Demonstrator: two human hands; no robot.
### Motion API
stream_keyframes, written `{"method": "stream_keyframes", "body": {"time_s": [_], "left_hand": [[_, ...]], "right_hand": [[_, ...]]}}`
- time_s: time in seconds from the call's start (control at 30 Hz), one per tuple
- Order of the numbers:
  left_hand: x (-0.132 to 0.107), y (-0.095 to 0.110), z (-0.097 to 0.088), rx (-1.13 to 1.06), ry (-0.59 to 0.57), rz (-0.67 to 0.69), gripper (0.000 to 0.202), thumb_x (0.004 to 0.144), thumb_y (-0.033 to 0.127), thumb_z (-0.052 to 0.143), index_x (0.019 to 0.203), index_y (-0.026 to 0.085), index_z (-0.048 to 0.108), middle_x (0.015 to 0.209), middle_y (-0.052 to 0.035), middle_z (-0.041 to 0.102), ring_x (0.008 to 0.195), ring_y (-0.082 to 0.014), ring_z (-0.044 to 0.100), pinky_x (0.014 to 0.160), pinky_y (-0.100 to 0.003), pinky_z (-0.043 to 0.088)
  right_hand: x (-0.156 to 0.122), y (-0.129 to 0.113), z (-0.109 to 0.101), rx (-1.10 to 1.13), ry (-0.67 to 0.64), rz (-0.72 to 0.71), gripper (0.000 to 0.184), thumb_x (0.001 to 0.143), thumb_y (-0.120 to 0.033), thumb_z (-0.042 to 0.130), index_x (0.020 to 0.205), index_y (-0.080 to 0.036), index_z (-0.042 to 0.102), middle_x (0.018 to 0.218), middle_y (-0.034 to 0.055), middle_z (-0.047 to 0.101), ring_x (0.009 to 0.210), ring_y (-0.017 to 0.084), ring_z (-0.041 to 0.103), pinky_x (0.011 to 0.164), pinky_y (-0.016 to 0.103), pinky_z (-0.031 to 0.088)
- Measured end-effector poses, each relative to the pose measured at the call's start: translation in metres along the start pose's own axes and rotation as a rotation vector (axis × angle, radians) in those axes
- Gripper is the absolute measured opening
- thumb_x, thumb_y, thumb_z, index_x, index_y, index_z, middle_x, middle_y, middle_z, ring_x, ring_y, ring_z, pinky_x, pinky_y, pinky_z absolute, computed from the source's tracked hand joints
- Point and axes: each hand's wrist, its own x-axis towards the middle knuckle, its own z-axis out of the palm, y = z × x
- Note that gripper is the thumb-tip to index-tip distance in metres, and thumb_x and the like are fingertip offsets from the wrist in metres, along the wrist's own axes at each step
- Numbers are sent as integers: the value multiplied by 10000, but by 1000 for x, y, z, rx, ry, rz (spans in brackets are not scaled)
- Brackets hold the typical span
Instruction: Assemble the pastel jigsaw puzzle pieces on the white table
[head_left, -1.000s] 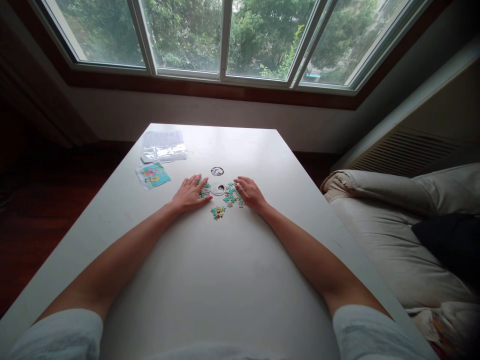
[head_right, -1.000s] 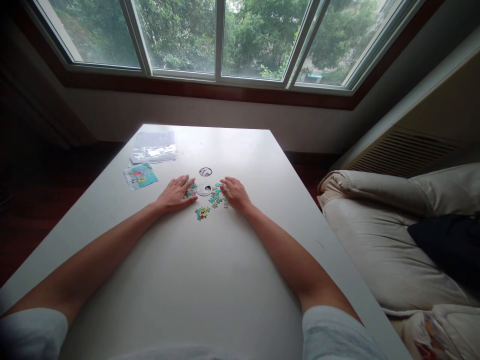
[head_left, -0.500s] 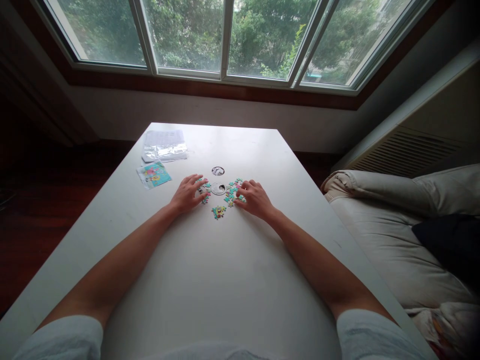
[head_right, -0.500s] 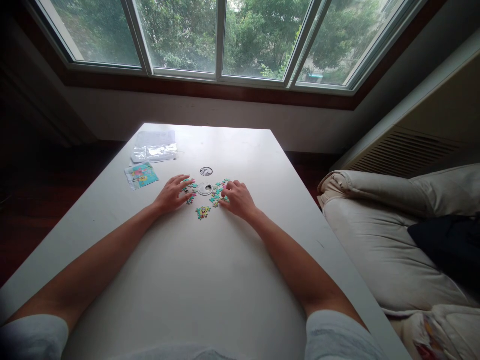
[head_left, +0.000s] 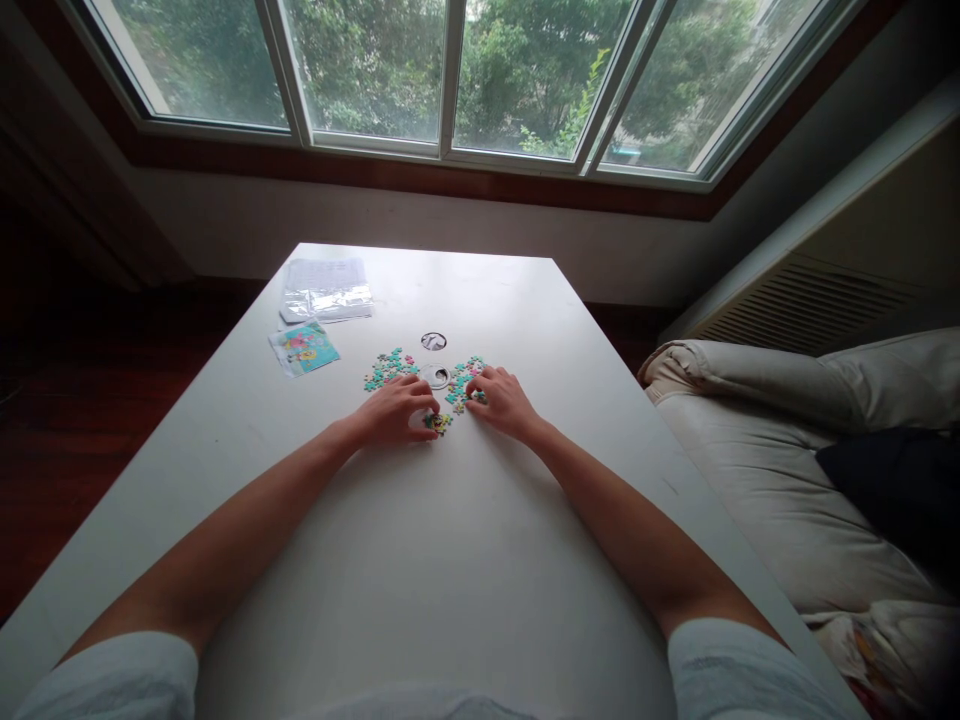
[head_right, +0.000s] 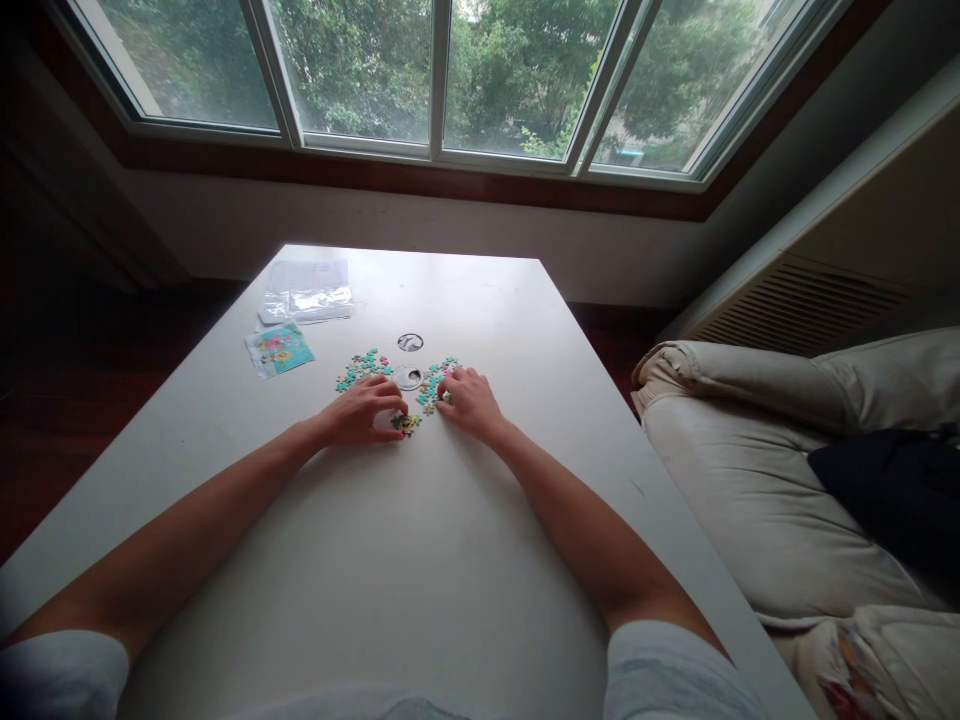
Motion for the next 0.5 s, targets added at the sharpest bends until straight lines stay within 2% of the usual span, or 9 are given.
{"method": "stream_keyframes", "body": {"time_s": [0.1, 0.2, 0.37, 0.5], "left_hand": [[0, 0, 0, 13, -18, -1, 329, 832, 518, 725, 1058, 281, 695, 1055, -59, 650, 1036, -259, 533, 904, -376, 419], [-1, -4, 0, 8, -12, -8, 306, 840, 474, 717, 1078, 284, 690, 1059, -59, 640, 1046, -261, 531, 934, -383, 416], [-4, -13, -1, 38, 26, -59, 387, 842, 437, 701, 1199, 292, 658, 1094, -65, 625, 1046, -267, 527, 978, -417, 409], [-4, -15, -2, 59, 16, -74, 336, 852, 439, 686, 1152, 287, 677, 1086, -62, 621, 1042, -266, 523, 977, -426, 408]], "right_hand": [[1, 1, 0, 24, -14, 8, 110, 850, -262, 683, 955, -231, 695, 997, 72, 628, 997, 248, 522, 889, 356, 379], [0, 2, 0, 37, -31, 3, 123, 846, -264, 680, 965, -238, 693, 996, 67, 624, 996, 247, 517, 889, 357, 370], [-2, 0, -3, 2, -6, 12, 191, 848, -274, 677, 1038, -250, 683, 1016, 64, 640, 1006, 253, 518, 881, 361, 362], [-3, -3, -2, -76, 19, 62, 182, 873, -302, 661, 1041, -240, 696, 1026, 86, 650, 1028, 271, 512, 865, 377, 357]]}}
